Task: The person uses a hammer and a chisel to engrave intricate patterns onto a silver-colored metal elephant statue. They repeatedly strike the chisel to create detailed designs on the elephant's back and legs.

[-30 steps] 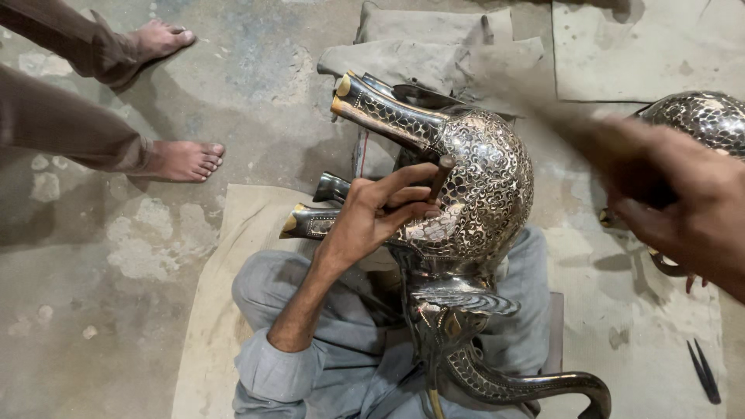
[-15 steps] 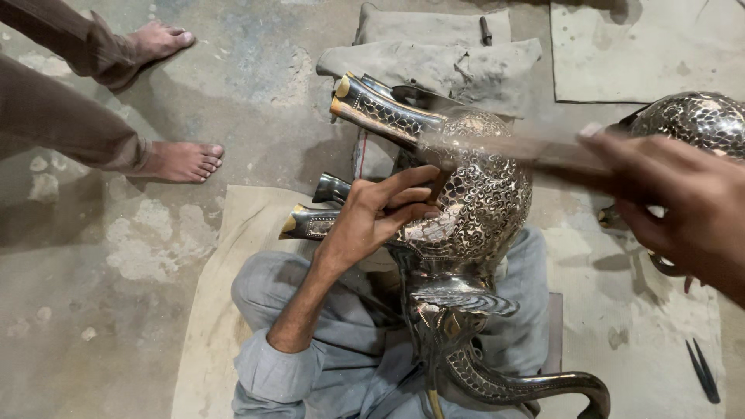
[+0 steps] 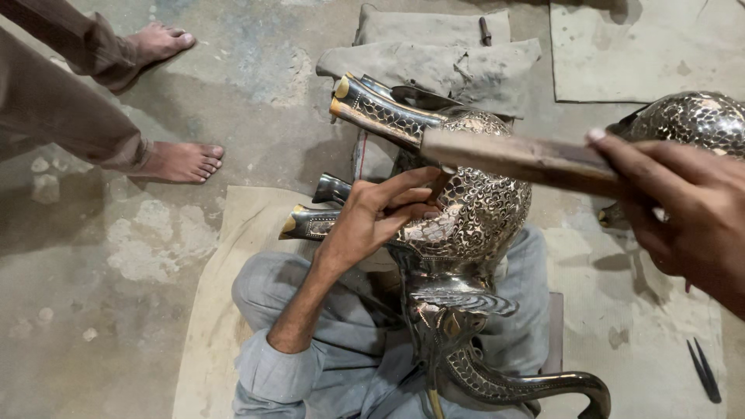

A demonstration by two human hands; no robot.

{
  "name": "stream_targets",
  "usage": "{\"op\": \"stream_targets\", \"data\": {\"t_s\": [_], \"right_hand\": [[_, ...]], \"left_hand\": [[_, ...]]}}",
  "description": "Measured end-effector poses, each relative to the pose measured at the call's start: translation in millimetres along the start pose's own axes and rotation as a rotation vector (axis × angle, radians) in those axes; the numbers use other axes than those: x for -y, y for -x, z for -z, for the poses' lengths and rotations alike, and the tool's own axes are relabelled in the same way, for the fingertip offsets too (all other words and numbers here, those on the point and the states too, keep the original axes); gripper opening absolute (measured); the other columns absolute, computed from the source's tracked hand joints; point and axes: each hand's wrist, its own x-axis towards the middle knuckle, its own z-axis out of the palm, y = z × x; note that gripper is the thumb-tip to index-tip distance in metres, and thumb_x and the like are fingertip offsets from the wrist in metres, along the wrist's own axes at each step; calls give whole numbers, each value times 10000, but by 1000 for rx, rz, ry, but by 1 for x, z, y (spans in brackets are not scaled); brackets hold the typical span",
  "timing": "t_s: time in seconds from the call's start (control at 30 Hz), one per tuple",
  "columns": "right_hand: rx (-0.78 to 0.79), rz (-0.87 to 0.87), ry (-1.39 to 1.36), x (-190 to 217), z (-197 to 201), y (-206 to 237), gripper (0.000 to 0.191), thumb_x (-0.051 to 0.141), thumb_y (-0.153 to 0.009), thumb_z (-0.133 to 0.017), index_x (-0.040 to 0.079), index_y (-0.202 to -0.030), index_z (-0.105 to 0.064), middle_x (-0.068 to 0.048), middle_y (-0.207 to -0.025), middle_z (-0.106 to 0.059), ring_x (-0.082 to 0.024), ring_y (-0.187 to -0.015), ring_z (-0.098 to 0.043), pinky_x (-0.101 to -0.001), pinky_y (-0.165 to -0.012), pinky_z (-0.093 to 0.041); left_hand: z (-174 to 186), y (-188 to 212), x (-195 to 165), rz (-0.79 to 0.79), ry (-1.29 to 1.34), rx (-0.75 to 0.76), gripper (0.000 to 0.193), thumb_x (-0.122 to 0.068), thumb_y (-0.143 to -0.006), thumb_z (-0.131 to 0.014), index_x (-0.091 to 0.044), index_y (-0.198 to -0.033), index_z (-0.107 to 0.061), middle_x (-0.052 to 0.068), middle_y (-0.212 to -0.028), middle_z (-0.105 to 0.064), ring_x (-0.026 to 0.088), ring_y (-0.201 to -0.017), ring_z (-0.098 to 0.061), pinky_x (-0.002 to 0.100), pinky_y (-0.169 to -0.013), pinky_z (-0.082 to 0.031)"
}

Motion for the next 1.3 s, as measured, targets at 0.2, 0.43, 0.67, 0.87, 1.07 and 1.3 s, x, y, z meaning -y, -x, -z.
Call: {"op": "stream_targets", "data": {"t_s": [0.2, 0.43, 0.67, 0.87, 1.07, 1.3], "right_hand": [[201, -169, -123, -6, -11, 13, 788, 148, -810, -796, 123, -1539, -496, -155, -1095, -731, -257, -819, -746, -397, -789, -631], [10, -196, -275, 9, 7, 6, 665, 43, -829, -742, 60, -1464, -544, -186, -1207, -702, -255, -971, -735, -369, -829, -625], [69, -209, -198, 7, -3, 9, 680, 138, -859, -766, 66, -1501, -552, -157, -1112, -726, -217, -822, -720, -368, -736, -620], [235, -102, 150, -17, -25, 16, 666, 188, -893, -725, 132, -1522, -513, -101, -1074, -747, -174, -771, -726, -334, -726, -649], [158, -133, 77, -20, -27, 15, 639, 140, -919, -721, 120, -1523, -513, -153, -1111, -738, -207, -790, -740, -345, -687, -651], [186, -166, -177, -23, -10, 2, 608, 6, -889, -740, 38, -1462, -540, -203, -1050, -722, -269, -808, -762, -359, -694, -651]], "left_hand": [[0, 1, -1, 23, -69, -17, 552, -25, -929, -774, -86, -1439, -569, 112, -1295, -734, 203, -1112, -765, 317, -954, -654], [2, 1, -4, 27, -33, -2, 545, 2, -946, -745, -86, -1453, -564, 103, -1257, -758, 181, -1108, -776, 300, -976, -645], [0, 0, -2, 31, -68, -14, 561, -1, -932, -756, -91, -1452, -564, 121, -1238, -762, 182, -1093, -771, 302, -967, -642], [3, -5, -3, -1, 9, -1, 548, -36, -976, -727, -115, -1481, -528, 136, -1205, -774, 182, -1118, -767, 308, -979, -653], [6, -7, -7, 63, -73, 19, 550, -62, -968, -734, -108, -1476, -526, 133, -1153, -790, 181, -1076, -787, 311, -930, -653], [4, -7, -12, 71, -69, 14, 538, -67, -974, -726, -109, -1474, -535, 127, -1152, -793, 177, -1079, -790, 304, -935, -657]]}}
